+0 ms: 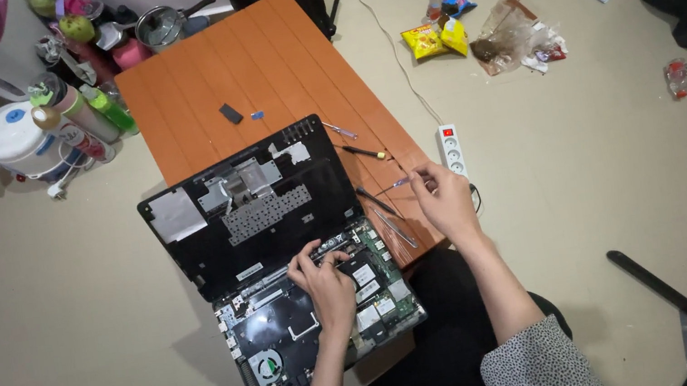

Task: Reinstalling internal hardware components and connecting ribbon cables inside a laptop chassis.

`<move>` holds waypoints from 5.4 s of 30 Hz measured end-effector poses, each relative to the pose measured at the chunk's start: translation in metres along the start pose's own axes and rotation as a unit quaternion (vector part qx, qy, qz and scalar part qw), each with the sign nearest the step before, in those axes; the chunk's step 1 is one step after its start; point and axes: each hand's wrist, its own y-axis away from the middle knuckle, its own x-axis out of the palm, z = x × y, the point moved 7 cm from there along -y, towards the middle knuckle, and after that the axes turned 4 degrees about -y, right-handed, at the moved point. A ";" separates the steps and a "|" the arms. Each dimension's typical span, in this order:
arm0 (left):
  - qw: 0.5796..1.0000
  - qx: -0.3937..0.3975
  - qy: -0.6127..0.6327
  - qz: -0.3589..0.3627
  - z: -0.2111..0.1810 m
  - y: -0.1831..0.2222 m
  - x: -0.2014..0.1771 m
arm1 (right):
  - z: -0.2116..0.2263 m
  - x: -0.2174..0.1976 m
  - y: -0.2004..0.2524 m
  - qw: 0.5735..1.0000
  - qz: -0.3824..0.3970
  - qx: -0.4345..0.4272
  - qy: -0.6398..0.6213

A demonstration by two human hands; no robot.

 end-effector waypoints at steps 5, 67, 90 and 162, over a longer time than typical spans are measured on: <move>1.000 0.002 0.000 0.004 -0.006 0.000 -0.006 | 0.002 -0.001 0.001 1.000 -0.005 -0.001 -0.019; 1.000 0.004 0.016 -0.019 -0.018 0.005 -0.030 | -0.101 -0.020 -0.030 0.686 -0.076 0.266 -0.672; 0.999 0.016 0.022 -0.044 -0.002 0.001 -0.010 | -0.046 -0.037 -0.017 0.533 -0.045 0.191 -0.823; 0.996 0.018 0.081 -0.022 -0.007 0.011 -0.034 | -0.103 0.107 -0.004 0.946 0.115 -0.036 0.301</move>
